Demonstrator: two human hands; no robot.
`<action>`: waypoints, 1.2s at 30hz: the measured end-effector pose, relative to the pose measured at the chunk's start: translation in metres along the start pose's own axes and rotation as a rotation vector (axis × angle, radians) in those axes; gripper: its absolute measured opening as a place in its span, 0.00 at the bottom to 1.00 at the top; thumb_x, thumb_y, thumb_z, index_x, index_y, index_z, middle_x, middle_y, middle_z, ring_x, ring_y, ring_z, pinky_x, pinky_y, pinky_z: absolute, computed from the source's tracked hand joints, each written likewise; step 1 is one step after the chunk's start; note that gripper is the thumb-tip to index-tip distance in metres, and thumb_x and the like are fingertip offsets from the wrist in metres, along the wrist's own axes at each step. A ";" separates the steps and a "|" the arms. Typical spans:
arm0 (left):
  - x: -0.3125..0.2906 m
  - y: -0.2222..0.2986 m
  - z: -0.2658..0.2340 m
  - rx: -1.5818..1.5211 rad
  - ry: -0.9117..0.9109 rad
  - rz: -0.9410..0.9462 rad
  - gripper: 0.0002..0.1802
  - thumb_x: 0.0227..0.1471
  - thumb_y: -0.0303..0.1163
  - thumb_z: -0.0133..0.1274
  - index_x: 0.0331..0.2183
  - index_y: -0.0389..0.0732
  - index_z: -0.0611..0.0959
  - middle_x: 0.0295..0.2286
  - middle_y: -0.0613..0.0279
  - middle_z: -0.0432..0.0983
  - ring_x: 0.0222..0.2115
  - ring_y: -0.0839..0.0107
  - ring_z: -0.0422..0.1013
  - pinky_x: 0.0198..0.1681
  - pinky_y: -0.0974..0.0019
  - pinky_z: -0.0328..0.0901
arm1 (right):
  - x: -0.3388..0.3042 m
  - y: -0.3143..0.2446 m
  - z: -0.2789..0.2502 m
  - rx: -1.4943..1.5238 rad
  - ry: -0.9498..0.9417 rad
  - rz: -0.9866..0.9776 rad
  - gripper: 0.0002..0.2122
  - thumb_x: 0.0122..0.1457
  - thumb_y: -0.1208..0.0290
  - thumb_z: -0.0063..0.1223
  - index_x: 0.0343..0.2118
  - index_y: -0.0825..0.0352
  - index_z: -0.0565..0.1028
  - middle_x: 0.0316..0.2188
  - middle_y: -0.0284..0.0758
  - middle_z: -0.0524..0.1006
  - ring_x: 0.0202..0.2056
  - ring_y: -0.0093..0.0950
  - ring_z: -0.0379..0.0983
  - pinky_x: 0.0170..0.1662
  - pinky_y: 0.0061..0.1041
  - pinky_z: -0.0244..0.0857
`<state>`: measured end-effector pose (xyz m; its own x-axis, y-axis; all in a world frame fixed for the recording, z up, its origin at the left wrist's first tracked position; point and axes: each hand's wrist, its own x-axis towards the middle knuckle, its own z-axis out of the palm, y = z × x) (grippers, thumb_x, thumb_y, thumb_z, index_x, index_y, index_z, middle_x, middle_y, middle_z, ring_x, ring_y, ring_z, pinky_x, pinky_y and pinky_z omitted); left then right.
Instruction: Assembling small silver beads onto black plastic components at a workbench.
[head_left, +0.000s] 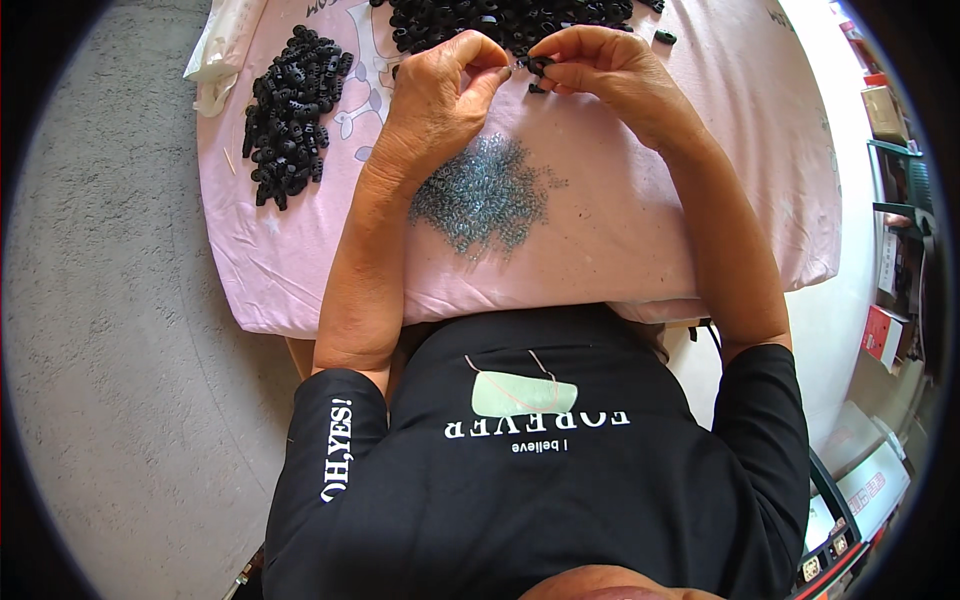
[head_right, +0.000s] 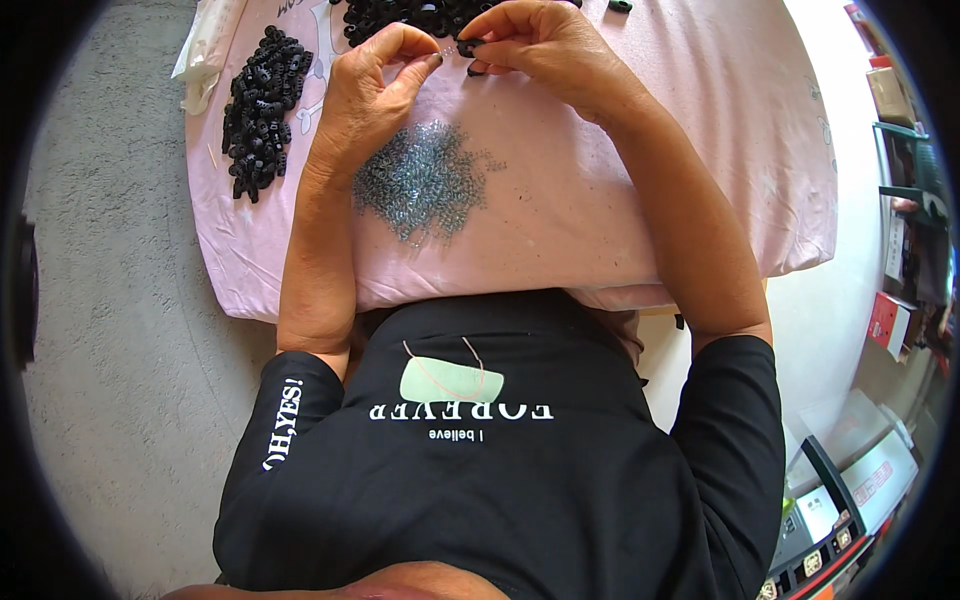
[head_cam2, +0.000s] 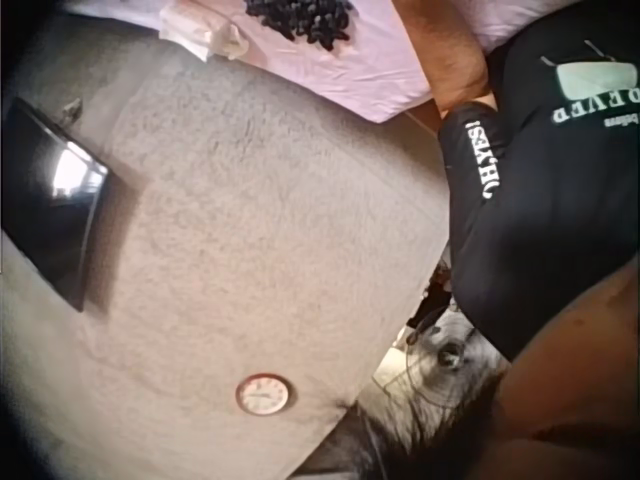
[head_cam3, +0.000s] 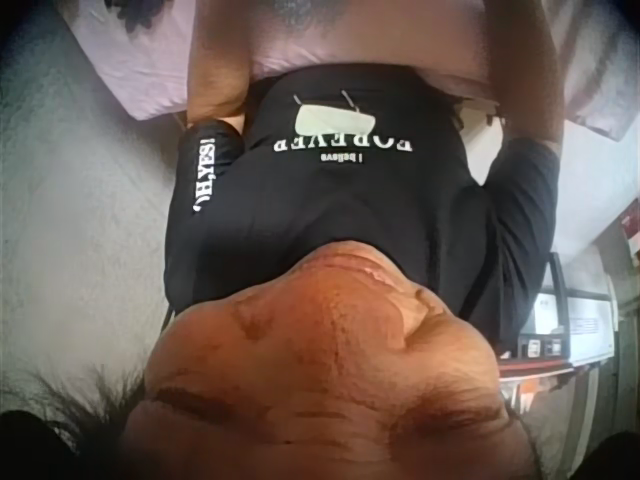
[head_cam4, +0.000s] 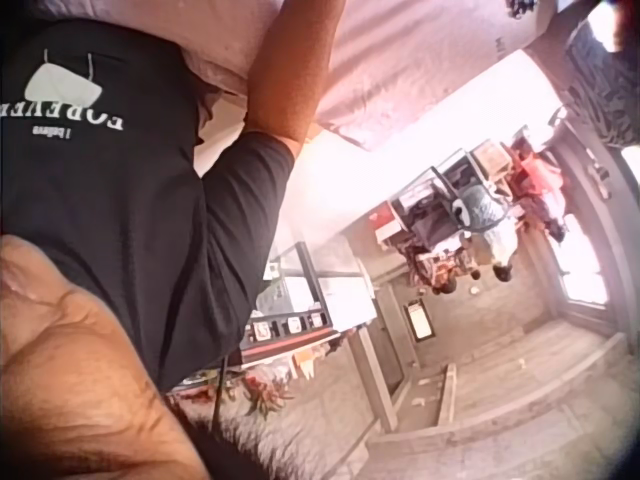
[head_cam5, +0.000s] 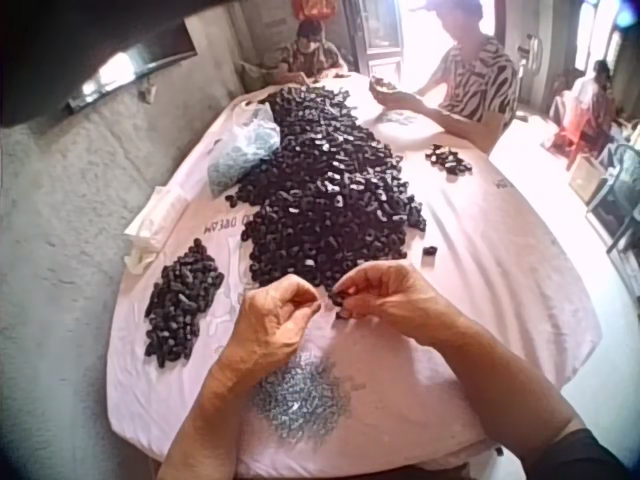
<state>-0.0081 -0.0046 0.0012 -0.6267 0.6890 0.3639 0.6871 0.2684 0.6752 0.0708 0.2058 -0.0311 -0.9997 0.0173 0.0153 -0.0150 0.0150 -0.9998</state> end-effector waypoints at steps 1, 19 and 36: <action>0.000 0.002 0.000 -0.007 -0.023 -0.021 0.04 0.55 0.25 0.58 0.34 0.36 0.82 0.29 0.60 0.81 0.34 0.72 0.78 0.40 0.70 0.71 | 0.000 0.000 0.000 0.000 0.000 0.000 0.12 0.59 0.76 0.59 0.46 0.66 0.80 0.32 0.29 0.81 0.35 0.16 0.75 0.44 0.18 0.70; 0.000 0.005 0.007 -0.104 -0.016 0.019 0.05 0.54 0.27 0.61 0.33 0.36 0.82 0.27 0.57 0.81 0.27 0.68 0.78 0.34 0.68 0.72 | -0.002 -0.003 0.000 -0.030 -0.076 0.006 0.12 0.61 0.76 0.57 0.47 0.68 0.79 0.34 0.32 0.82 0.35 0.16 0.76 0.44 0.17 0.71; -0.002 -0.003 0.023 -0.003 -0.028 0.031 0.07 0.51 0.23 0.61 0.35 0.36 0.85 0.31 0.60 0.79 0.31 0.70 0.77 0.36 0.71 0.71 | 0.008 0.005 -0.016 0.389 0.104 0.032 0.08 0.64 0.72 0.55 0.43 0.67 0.78 0.33 0.33 0.81 0.32 0.20 0.77 0.38 0.17 0.72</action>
<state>-0.0006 0.0093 -0.0162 -0.5947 0.7157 0.3662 0.7047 0.2447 0.6660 0.0631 0.2216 -0.0356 -0.9930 0.1134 -0.0342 -0.0098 -0.3667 -0.9303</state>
